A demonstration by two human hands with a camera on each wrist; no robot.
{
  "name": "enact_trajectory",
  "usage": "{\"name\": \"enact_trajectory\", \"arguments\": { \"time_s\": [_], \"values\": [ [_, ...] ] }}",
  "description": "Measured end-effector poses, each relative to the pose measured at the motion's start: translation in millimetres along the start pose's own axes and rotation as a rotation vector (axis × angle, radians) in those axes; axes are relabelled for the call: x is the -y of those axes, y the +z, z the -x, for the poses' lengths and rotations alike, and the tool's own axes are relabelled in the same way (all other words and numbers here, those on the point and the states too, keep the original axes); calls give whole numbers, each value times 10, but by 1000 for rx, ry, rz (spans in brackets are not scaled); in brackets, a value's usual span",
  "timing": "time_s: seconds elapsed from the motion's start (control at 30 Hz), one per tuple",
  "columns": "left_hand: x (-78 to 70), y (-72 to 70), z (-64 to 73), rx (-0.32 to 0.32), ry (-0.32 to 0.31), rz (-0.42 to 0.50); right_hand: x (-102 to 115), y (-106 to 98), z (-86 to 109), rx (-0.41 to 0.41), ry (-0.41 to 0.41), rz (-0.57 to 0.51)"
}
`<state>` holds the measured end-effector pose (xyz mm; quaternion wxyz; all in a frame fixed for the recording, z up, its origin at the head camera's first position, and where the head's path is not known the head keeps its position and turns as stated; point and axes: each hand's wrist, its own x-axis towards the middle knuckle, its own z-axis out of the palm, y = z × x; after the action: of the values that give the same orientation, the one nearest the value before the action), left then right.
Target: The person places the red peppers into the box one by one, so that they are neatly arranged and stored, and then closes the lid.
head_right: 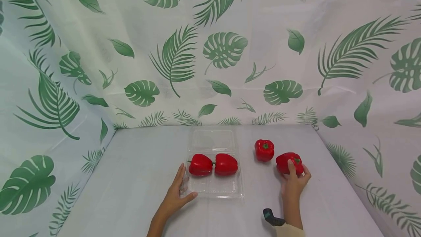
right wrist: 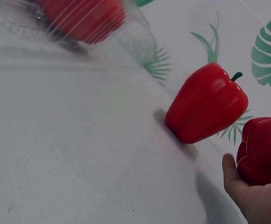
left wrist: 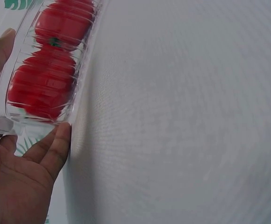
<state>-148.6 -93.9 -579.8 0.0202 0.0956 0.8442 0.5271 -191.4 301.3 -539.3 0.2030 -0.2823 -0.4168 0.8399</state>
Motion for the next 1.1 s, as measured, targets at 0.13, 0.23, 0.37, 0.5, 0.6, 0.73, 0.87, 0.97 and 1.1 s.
{"name": "enact_trajectory", "arguments": {
  "time_s": [0.13, 0.23, 0.37, 0.5, 0.6, 0.73, 0.87, 0.97, 1.1],
  "values": [
    [-3, -2, 6, 2, 7, 1, 11, -24, -13, 51, 64, -158],
    [-7, -5, 16, 0, 7, -4, 3, -37, -14, 93, 80, -152],
    [-7, -2, 21, -4, -1, -16, -13, -36, -11, 132, 87, -91],
    [-5, 2, 12, -5, -9, -13, -21, -30, 1, 123, 121, -88],
    [-8, 2, 4, -4, -10, -10, -28, -27, 18, 118, 129, -112],
    [-26, -9, -2, -4, -11, -18, -43, -13, 45, 156, 128, -128],
    [-34, -7, 7, -6, -16, -15, -51, -8, 68, 215, 145, -143],
    [-32, -2, 8, -7, -20, -18, -60, -11, 81, 258, 155, -153],
    [-29, 0, -2, -8, -31, -25, -77, -23, 93, 321, 170, -194]
  ]
}}
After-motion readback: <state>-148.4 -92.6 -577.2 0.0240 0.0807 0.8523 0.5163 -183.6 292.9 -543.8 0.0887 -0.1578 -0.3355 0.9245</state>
